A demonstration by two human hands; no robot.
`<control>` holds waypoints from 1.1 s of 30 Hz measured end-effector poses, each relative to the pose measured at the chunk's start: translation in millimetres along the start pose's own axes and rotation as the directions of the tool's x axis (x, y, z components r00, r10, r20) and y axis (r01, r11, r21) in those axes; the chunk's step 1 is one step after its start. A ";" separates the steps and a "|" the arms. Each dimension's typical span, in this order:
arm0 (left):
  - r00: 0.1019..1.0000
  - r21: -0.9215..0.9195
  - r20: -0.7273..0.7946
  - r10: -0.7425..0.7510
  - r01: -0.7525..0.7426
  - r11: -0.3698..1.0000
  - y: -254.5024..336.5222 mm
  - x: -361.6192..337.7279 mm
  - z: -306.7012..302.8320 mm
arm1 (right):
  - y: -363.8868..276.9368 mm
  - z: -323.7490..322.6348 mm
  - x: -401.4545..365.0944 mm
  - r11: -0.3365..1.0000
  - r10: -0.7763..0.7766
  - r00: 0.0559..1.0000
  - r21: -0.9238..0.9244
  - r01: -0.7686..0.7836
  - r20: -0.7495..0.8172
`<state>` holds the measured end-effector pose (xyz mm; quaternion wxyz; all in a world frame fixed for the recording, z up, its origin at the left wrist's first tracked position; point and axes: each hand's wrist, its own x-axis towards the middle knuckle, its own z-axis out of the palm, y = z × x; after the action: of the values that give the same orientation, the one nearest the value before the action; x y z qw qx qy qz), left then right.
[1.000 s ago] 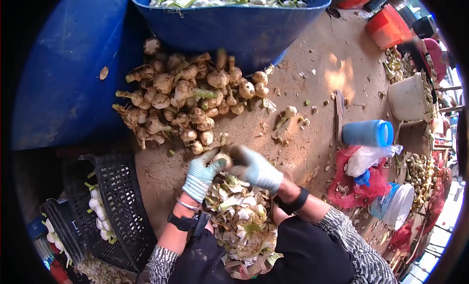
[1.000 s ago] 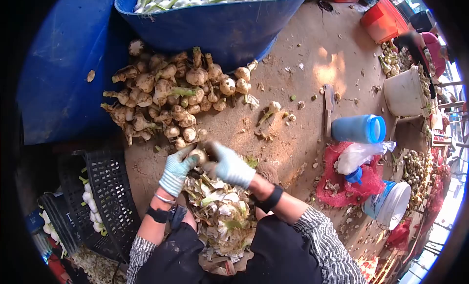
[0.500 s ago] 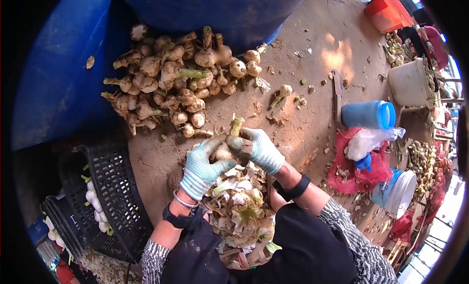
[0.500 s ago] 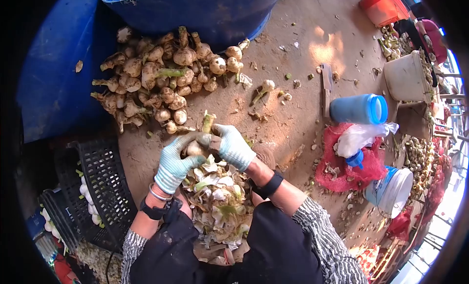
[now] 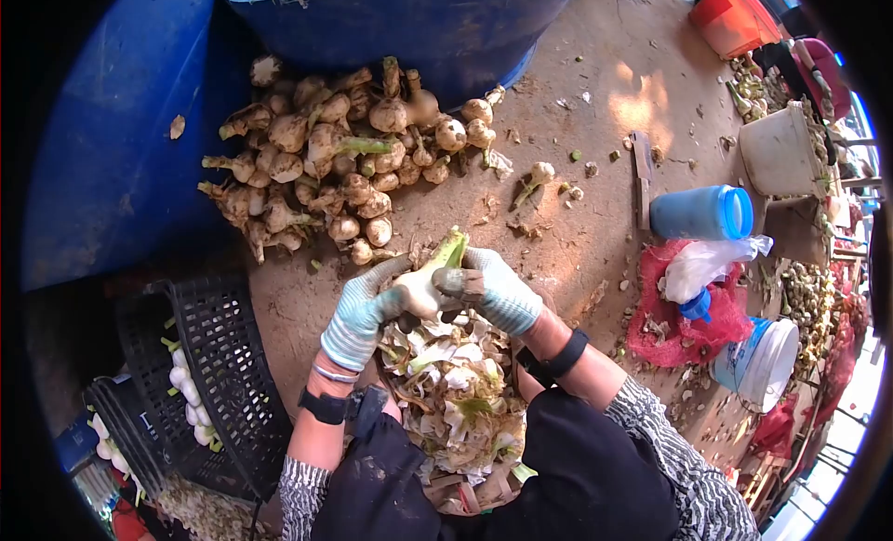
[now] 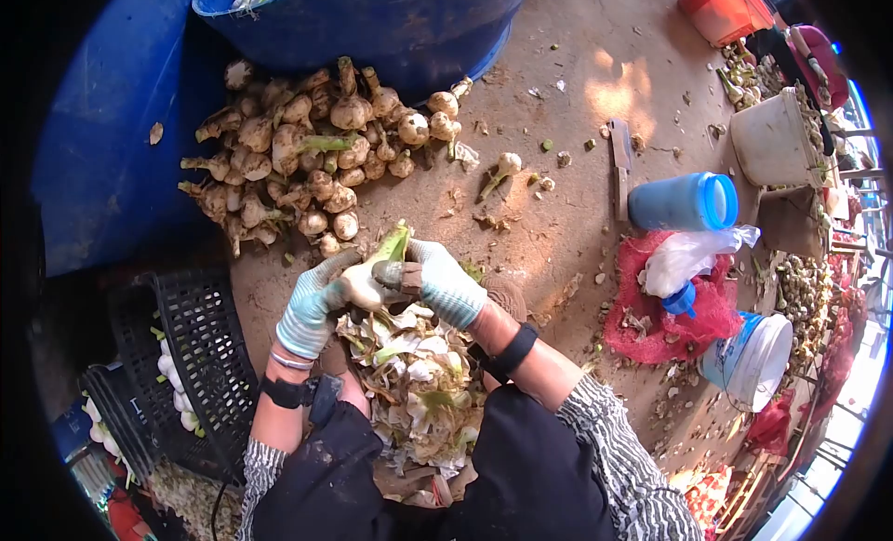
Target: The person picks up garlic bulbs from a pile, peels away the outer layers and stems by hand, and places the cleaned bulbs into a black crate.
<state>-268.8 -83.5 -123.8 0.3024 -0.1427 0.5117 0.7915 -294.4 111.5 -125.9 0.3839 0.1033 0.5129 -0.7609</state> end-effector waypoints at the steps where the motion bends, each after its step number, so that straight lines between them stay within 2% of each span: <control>1: 0.999 0.278 -0.030 0.039 -0.029 0.960 4.3 1.9 2.2 | -0.3 -0.6 1.2 0.999 0.029 1.000 0.021 -0.028 -0.008; 2: 0.974 0.477 -0.011 0.227 -0.194 0.857 8.2 3.4 7.5 | -6.6 0.1 0.5 0.989 0.107 0.994 0.098 -0.110 0.032; 3: 0.967 0.488 -0.064 0.247 -0.186 0.853 9.3 -5.0 18.6 | -7.6 0.5 1.6 0.989 0.103 0.994 0.099 -0.106 0.032; 4: 0.912 0.713 -0.025 0.409 -0.271 0.647 15.7 -9.3 28.8 | -8.4 1.2 3.0 0.986 0.094 0.994 0.130 -0.102 0.064; 5: 0.837 0.872 0.062 0.543 -0.310 0.378 18.1 -11.6 34.5 | -8.6 2.0 3.0 0.982 0.083 0.992 0.160 -0.097 0.092; 6: 0.836 0.873 0.041 0.548 -0.297 0.388 17.3 -12.6 36.0 | -5.4 1.9 3.9 0.976 0.043 0.993 0.206 -0.065 0.111; 7: 0.831 0.790 0.023 0.556 -0.356 0.499 14.4 -8.8 32.4 | -5.8 0.9 2.3 0.978 0.033 0.994 0.201 -0.054 0.108; 8: 0.906 0.470 -0.125 0.405 -0.305 0.828 13.7 -10.9 28.9 | -5.8 -0.1 0.1 0.990 -0.019 0.991 0.144 0.000 0.133; 9: 0.964 0.049 -0.187 0.190 -0.184 0.982 13.5 -14.1 26.9 | -4.4 -0.2 -2.4 0.995 -0.064 0.985 0.090 0.050 0.159; 10: 0.972 -0.058 -0.128 0.195 -0.204 0.977 19.3 -16.6 30.9 | -2.4 0.4 -4.7 0.995 -0.098 0.989 -0.011 0.099 0.111; 11: 0.973 -0.058 -0.126 0.195 -0.203 0.977 18.1 -15.2 30.9 | -2.7 0.1 -5.9 0.995 -0.099 0.989 -0.010 0.101 0.109; 13: 0.989 -0.386 -0.143 0.034 -0.088 0.918 15.4 -11.0 29.6 | -4.4 -0.3 -7.2 0.978 -0.158 0.984 -0.124 0.168 0.080; 14: 0.989 -0.229 -0.149 0.010 -0.044 0.972 22.3 -11.3 29.5 | -1.8 -0.1 -6.0 0.996 -0.064 0.998 0.056 0.063 0.009; 15: 0.937 0.209 -0.228 0.265 -0.219 0.953 16.8 -7.8 32.8 | 2.0 -0.3 -3.6 0.996 -0.064 0.998 0.056 0.064 0.007; 16: 0.858 0.633 -0.177 0.482 -0.276 0.723 17.8 -9.2 37.4 | 5.9 -0.1 -0.4 0.995 -0.074 0.993 0.062 0.079 -0.088; 17: 0.767 0.914 -0.026 0.641 -0.242 0.326 19.9 -10.5 40.1 | 7.9 -0.1 1.8 0.993 -0.083 0.980 0.067 0.096 -0.182; 18: 0.768 0.914 -0.025 0.640 -0.242 0.326 16.2 -8.2 36.2 | 8.4 -1.0 1.8 1.000 -0.009 0.988 0.015 0.012 -0.155; 19: 0.796 0.835 -0.085 0.599 -0.271 0.479 11.6 -4.5 30.2 | 4.5 8.9 -4.0 0.996 -0.086 0.993 0.015 0.088 -0.080; 20: 0.824 0.731 -0.136 0.551 -0.292 0.617 10.2 -2.2 24.2 | -1.0 7.8 -6.3 0.996 -0.067 0.998 -0.054 0.066 -0.013; 21: 0.885 0.545 -0.178 0.430 -0.275 0.792 12.7 -2.4 17.0 | -4.4 3.9 -9.1 0.991 -0.044 0.998 -0.122 0.049 0.048; 22: 0.939 0.439 -0.171 0.298 -0.198 0.876 21.9 -4.1 16.3 | -3.2 2.3 -12.2 0.992 -0.041 0.998 -0.120 0.046 0.047; 23: 0.975 0.331 -0.148 0.166 -0.110 0.937 30.2 -4.2 15.0 | -2.0 1.5 -14.3 0.994 -0.078 0.994 -0.069 0.083 0.073; 24: 0.975 0.334 -0.149 0.166 -0.109 0.936 33.4 -2.2 10.6 | -0.6 1.6 -14.9 0.993 -0.117 0.988 -0.015 0.119 0.098; 25: 0.997 0.085 -0.060 0.057 -0.052 0.995 34.9 0.3 6.3 | 7.9 -3.4 -9.8 0.993 -0.117 0.988 -0.014 0.119 0.100; 26: 0.998 -0.164 0.053 -0.029 0.037 0.986 33.8 1.6 3.3 | 20.9 -11.0 -1.7 0.929 -0.315 0.936 -0.148 0.338 0.158; 27: 0.998 -0.163 0.052 -0.033 0.041 0.986 29.2 2.9 0.3 | 32.8 -17.4 2.7 0.801 -0.487 0.840 -0.261 0.538 0.238; 28: 0.999 -0.199 0.047 0.021 -0.011 0.980 23.1 4.7 -3.3 | 22.4 -21.0 4.0 0.240 -0.776 0.456 -0.463 0.853 0.437; 29: 0.996 -0.234 0.039 0.074 -0.063 0.970 22.1 4.5 -3.4 | 15.5 -16.3 -1.7 0.245 -0.776 0.458 -0.461 0.853 0.434; 30: 0.998 -0.033 -0.030 0.051 -0.052 0.998 26.7 4.5 -3.1 | 7.8 -10.1 -7.4 0.763 -0.524 0.825 -0.313 0.566 0.212; 31: 0.998 0.251 -0.039 0.058 -0.046 0.967 33.7 6.7 -1.5 | 3.4 -7.7 -9.4 0.996 -0.072 0.993 -0.043 0.076 0.098; 32: 0.996 0.406 -0.031 0.080 -0.061 0.912 27.9 8.9 -2.0 | 10.2 4.6 -4.5 0.998 -0.044 0.997 0.033 0.046 -0.069; 33: 0.995 0.553 -0.017 0.099 -0.073 0.830 19.3 12.4 -2.0 | 7.1 10.3 -6.5 0.999 -0.052 0.998 -0.016 0.052 -0.043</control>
<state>-290.7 -86.9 -117.4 0.2833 -0.0443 0.7306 0.6197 -282.6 104.6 -122.6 0.3536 0.1035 0.5292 -0.7644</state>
